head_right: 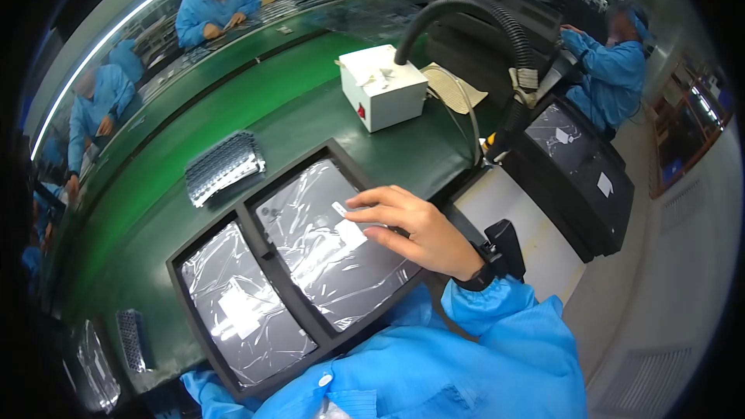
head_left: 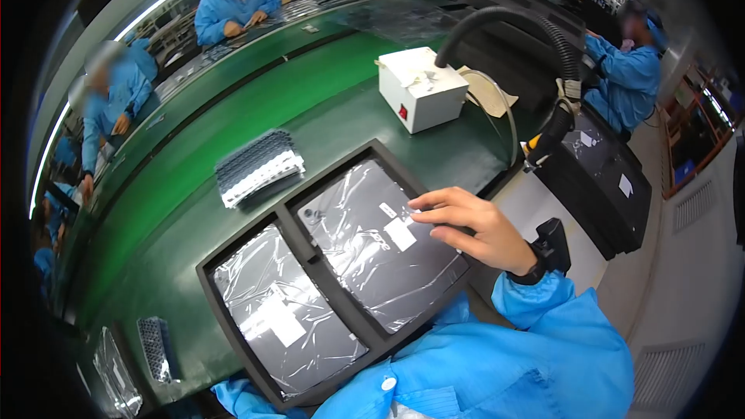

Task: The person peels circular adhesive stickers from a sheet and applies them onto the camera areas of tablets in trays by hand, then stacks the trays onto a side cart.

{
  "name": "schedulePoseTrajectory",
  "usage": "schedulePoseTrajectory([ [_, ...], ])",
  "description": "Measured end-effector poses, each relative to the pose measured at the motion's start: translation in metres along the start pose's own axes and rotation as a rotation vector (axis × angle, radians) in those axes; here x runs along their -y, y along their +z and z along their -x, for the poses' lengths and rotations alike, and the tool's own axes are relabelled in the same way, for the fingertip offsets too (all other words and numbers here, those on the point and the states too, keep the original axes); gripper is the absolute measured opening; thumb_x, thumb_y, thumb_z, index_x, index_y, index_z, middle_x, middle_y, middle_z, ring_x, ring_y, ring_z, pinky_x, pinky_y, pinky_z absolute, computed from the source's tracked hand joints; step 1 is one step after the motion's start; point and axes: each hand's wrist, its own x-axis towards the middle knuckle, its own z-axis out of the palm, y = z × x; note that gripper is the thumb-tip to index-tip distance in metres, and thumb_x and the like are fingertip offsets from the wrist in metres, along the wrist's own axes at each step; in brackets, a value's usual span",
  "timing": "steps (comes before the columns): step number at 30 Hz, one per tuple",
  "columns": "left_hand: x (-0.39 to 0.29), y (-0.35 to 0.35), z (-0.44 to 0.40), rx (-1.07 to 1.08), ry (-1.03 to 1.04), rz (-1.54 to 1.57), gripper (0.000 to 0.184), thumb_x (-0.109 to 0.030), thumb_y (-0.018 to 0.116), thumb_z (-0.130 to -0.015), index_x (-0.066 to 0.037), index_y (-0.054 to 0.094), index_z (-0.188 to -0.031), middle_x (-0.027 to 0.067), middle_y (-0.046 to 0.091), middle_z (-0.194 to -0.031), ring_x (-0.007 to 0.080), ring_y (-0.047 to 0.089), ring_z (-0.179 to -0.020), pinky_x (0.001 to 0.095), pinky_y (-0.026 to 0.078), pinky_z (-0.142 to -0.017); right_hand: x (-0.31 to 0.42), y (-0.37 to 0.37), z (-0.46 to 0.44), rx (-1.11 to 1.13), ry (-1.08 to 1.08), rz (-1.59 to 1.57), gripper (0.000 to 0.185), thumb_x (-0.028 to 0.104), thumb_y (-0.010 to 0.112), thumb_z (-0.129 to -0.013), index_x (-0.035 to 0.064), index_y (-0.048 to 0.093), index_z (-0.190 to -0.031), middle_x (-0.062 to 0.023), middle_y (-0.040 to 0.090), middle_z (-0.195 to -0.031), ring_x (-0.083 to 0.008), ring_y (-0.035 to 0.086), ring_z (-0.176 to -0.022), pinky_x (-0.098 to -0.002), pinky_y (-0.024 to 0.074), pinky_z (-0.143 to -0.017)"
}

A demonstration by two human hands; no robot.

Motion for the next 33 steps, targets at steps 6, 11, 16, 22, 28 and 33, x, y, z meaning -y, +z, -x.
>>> schedulePoseTrajectory([
  [6,0.003,-0.019,0.011,-0.011,0.037,-0.048,0.034,-0.012,0.051,-0.094,0.002,0.048,-0.125,0.0108,0.062,-0.112,0.0205,0.059,-0.095,0.0346,0.049,-0.079,0.082,-0.031,0.004,-0.19,-0.402,-0.361,0.017,0.015,0.064,-0.089,0.0004,0.069,-0.096,-0.016,0.065,-0.105,-0.022,0.064,-0.084,-0.0348,0.0516,-0.076],
  [11,0.014,-0.062,0.02,-0.085,0.067,-0.092,0.035,-0.013,0.051,-0.094,0.001,0.048,-0.126,0.0099,0.061,-0.113,0.0204,0.058,-0.096,0.0345,0.049,-0.08,0.092,-0.02,-0.056,-0.361,-0.614,-0.277,0.019,0.016,0.061,-0.091,0.0038,0.064,-0.104,-0.0122,0.06,-0.114,-0.0192,0.061,-0.093,-0.0343,0.0499,-0.081],
  [16,-0.012,-0.048,0.067,-0.187,0.014,-0.027,0.034,-0.019,0.053,-0.096,-0.003,0.05,-0.126,0.0076,0.062,-0.111,0.0176,0.058,-0.095,0.0318,0.047,-0.079,0.115,-0.044,0.009,-0.511,-0.852,-0.149,0.023,0.017,0.059,-0.093,0.0072,0.059,-0.113,-0.0085,0.054,-0.122,-0.0164,0.057,-0.101,-0.0338,0.0482,-0.087],
  [22,-0.044,-0.041,0.118,-0.27,0.041,0.147,0.029,-0.014,0.058,-0.096,0.005,0.055,-0.118,0.0225,0.07,-0.092,0.029,0.068,-0.072,0.0366,0.056,-0.061,0.144,-0.057,0.004,-0.744,-1.148,0.102,0.029,0.019,0.056,-0.095,0.0113,0.054,-0.124,-0.0041,0.048,-0.133,-0.0131,0.053,-0.112,-0.0332,0.0462,-0.093],
  [28,-0.077,-0.018,0.128,-0.215,0.038,0.114,0.029,-0.016,0.058,-0.095,0.004,0.058,-0.116,0.0245,0.069,-0.1,0.0303,0.068,-0.082,0.0358,0.056,-0.069,0.165,-0.072,0.04,-0.987,-1.397,0.267,0.037,0.02,0.053,-0.098,0.0154,0.048,-0.135,0.0004,0.042,-0.144,-0.0097,0.048,-0.122,-0.0326,0.0442,-0.099],
  [33,-0.048,-0.009,0.101,-0.162,-0.11,0.097,0.038,-0.023,0.053,-0.098,-0.002,0.049,-0.129,0.0088,0.058,-0.113,0.0182,0.059,-0.095,0.0333,0.049,-0.076,0.182,-0.082,0.063,-1.115,-1.618,0.275,0.043,0.021,0.051,-0.099,0.0181,0.044,-0.142,0.0033,0.038,-0.151,-0.0075,0.045,-0.128,-0.0322,0.0429,-0.103],
])
